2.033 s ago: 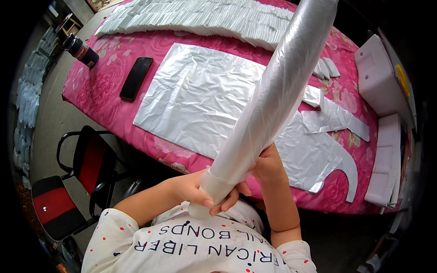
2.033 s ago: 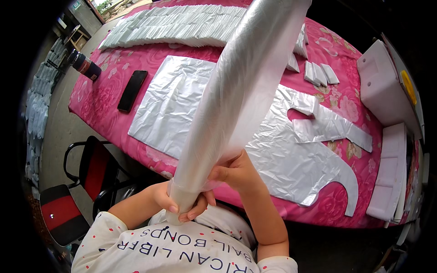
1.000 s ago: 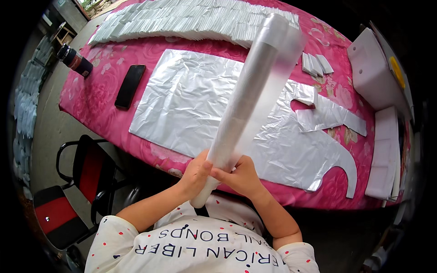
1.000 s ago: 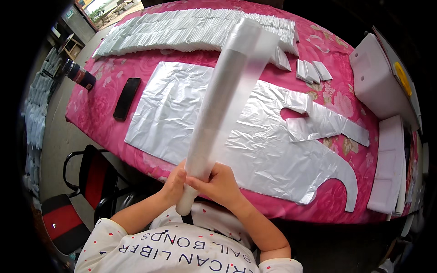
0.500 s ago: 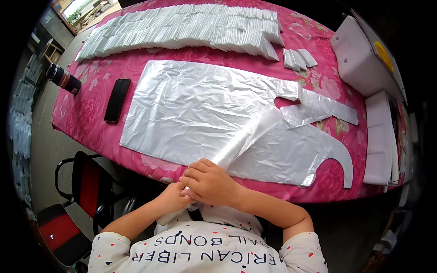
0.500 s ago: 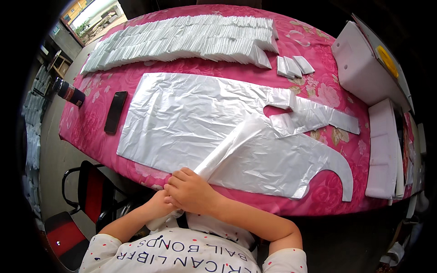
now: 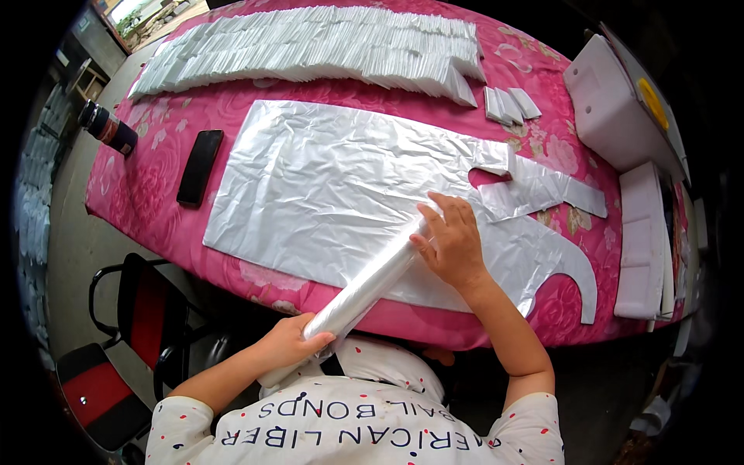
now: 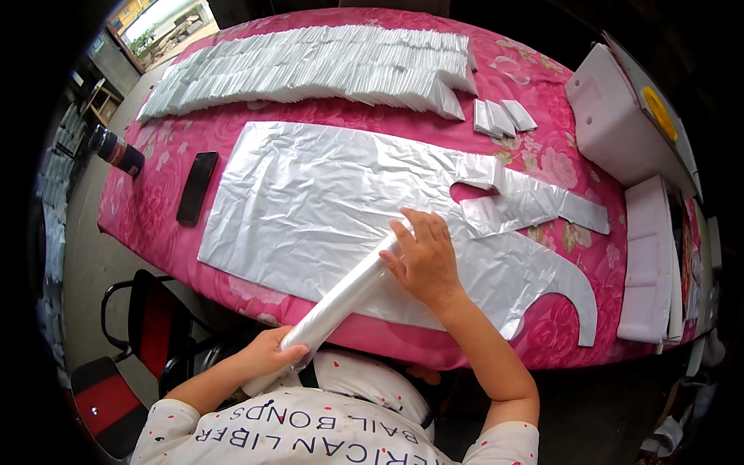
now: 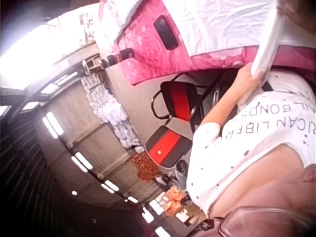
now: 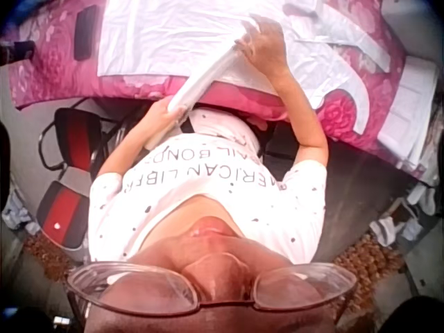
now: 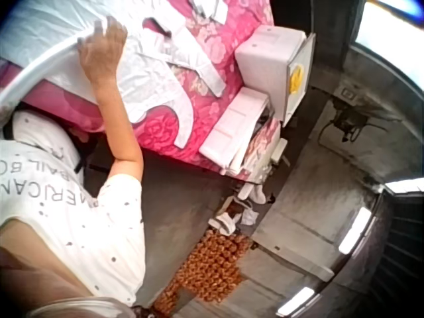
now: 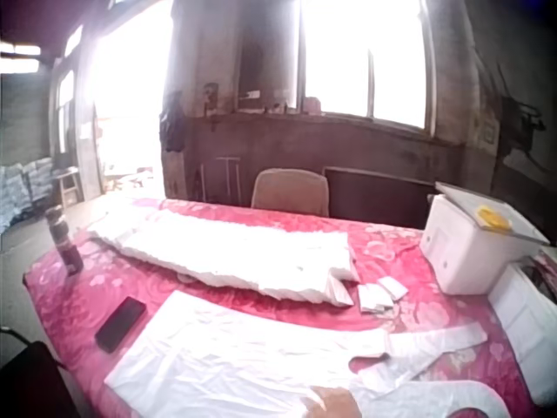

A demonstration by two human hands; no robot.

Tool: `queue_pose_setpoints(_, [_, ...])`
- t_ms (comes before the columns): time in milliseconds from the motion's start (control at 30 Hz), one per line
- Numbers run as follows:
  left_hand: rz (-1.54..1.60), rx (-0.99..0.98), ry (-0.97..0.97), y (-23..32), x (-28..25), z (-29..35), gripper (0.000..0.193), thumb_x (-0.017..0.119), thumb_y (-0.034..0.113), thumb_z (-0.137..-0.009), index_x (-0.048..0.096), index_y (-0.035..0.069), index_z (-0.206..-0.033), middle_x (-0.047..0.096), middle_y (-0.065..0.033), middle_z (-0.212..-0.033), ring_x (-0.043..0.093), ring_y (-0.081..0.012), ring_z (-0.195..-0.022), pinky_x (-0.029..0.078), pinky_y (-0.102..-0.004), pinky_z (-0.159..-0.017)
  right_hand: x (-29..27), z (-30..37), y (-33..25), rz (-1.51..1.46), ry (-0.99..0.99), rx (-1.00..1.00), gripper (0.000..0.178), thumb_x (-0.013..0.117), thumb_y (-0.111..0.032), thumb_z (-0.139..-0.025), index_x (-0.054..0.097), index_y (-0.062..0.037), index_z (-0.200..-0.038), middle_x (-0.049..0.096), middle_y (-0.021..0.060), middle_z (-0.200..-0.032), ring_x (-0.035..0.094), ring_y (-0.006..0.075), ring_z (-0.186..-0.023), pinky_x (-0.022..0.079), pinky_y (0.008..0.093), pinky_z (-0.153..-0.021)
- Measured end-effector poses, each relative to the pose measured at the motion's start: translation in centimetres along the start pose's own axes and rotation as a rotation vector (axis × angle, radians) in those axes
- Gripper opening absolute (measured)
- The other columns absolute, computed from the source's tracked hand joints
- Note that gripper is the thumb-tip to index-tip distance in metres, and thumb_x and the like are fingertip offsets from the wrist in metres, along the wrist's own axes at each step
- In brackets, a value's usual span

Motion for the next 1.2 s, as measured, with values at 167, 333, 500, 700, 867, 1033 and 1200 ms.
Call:
queue_pose_setpoints(167, [0.025,-0.011,0.002,-0.2,0.2,-0.2,0.044,0.062,0.036,-0.083,0.057,0.001,-0.11,0.064,-0.0144,-0.094,0.06,-0.0201,-0.086,0.047,-0.0317,-0.078,-0.6,1.7,2.7,-0.251,0.068,0.388,0.052,0.071,-0.022,-0.073,0.052,-0.0021,-0.117,0.051,0.0121,-0.116,0.051,0.0262,-0.098,0.043,0.0356,-0.084])
queue_pose_setpoints(333, [0.087,-0.041,-0.073,-0.5,0.1,-0.4,0.043,0.065,0.033,-0.081,0.057,0.0,-0.109,0.063,-0.0111,-0.092,0.059,-0.017,-0.084,0.047,-0.0307,-0.076,-0.1,2.2,5.0,-0.47,-0.077,0.58,0.04,0.07,-0.013,-0.073,0.059,-0.0017,-0.11,0.059,0.0081,-0.1,0.052,0.0189,-0.079,0.045,0.0296,-0.071])
queue_pose_setpoints(500, [0.344,-0.179,-0.344,-1.9,-0.2,-0.8,0.043,0.068,0.028,-0.078,0.055,0.001,-0.109,0.06,-0.0065,-0.083,0.057,-0.0139,-0.077,0.048,-0.03,-0.071,0.5,2.4,7.3,-0.754,-0.153,0.769,0.026,0.064,-0.011,-0.079,0.063,-0.0012,-0.104,0.061,0.0008,-0.085,0.052,0.0082,-0.066,0.044,0.0228,-0.061])
queue_pose_setpoints(700, [0.667,-0.207,-0.599,-3.8,-0.1,-1.4,0.033,0.068,0.032,-0.078,0.055,0.006,-0.092,0.056,-0.003,-0.07,0.054,-0.0125,-0.058,0.046,-0.0272,-0.056,1.2,1.3,7.1,-0.968,-0.351,0.857,0.023,0.063,-0.02,-0.084,0.063,-0.0019,-0.098,0.06,-0.0004,-0.079,0.053,0.0061,-0.065,0.045,0.0207,-0.059])
queue_pose_setpoints(867, [0.729,-0.199,-0.668,-3.8,0.0,-1.4,0.036,0.068,0.035,-0.077,0.055,0.005,-0.093,0.056,-0.003,-0.069,0.054,-0.0116,-0.058,0.045,-0.0259,-0.055,2.0,0.6,6.5,-0.958,-0.563,0.859,0.025,0.066,-0.026,-0.083,0.063,-0.0024,-0.091,0.06,0.0004,-0.076,0.054,0.007,-0.061,0.045,0.021,-0.058])
queue_pose_setpoints(1033, [0.784,-0.224,-0.715,-4.2,0.2,-1.3,0.049,0.073,0.041,-0.07,0.053,0.003,-0.095,0.054,-0.0051,-0.068,0.054,-0.0136,-0.057,0.045,-0.0271,-0.052,2.2,0.5,6.1,-0.991,-0.612,0.826,0.024,0.066,-0.025,-0.083,0.063,-0.0027,-0.09,0.059,-0.0008,-0.073,0.054,0.0061,-0.061,0.042,0.0205,-0.054])
queue_pose_setpoints(1200, [0.833,-0.219,-0.747,-4.3,0.6,-1.3,0.051,0.073,0.042,-0.069,0.053,0.002,-0.094,0.054,-0.007,-0.067,0.052,-0.0144,-0.053,0.044,-0.026,-0.05,2.4,1.0,6.4,-1.066,-0.609,0.8,0.019,0.066,-0.022,-0.083,0.063,-0.0031,-0.086,0.058,-0.0017,-0.068,0.052,0.0047,-0.059,0.04,0.0191,-0.052])
Point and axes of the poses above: each hand's wrist, its own z-axis away from the middle knuckle, its own x-axis out of the palm, y = z × x, the point moved 5 cm from there along -z, towards the middle knuckle
